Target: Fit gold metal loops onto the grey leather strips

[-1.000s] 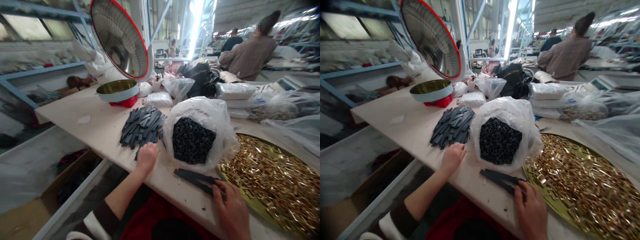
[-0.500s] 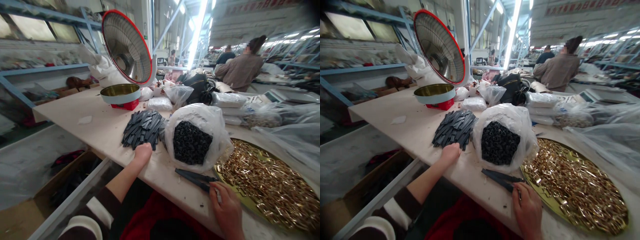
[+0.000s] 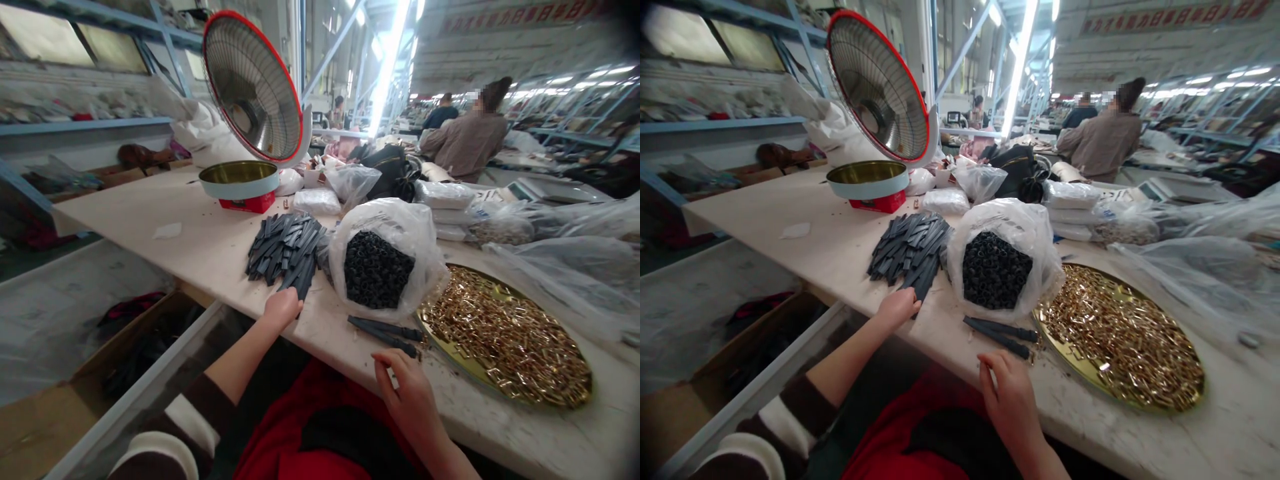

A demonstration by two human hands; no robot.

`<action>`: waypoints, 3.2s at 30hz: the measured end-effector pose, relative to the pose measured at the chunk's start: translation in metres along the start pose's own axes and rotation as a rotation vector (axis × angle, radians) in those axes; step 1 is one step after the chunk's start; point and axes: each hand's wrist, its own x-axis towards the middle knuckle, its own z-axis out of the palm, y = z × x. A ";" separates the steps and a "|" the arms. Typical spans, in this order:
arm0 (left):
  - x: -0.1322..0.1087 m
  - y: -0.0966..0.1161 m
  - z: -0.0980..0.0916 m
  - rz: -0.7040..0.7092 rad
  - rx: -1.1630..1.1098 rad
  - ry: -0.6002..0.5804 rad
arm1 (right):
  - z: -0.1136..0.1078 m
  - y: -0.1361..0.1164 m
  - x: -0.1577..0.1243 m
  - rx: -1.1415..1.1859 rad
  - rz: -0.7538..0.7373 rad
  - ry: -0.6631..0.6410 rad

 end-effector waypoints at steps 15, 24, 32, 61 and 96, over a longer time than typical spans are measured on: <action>-0.085 0.063 -0.070 0.663 -0.925 0.002 | -0.009 -0.053 0.061 0.409 -0.031 -0.134; -0.044 0.089 -0.023 -0.017 -1.460 -0.591 | -0.011 0.079 0.110 -0.357 0.264 -0.198; -0.045 0.102 -0.012 -0.171 -1.579 -0.768 | -0.006 0.098 0.128 -0.320 0.253 -0.244; -0.099 0.118 -0.007 0.435 -0.742 -0.432 | -0.039 0.013 0.018 0.990 0.784 -0.178; -0.065 0.188 0.020 0.160 -1.389 -0.693 | -0.085 0.074 0.025 0.646 0.844 0.118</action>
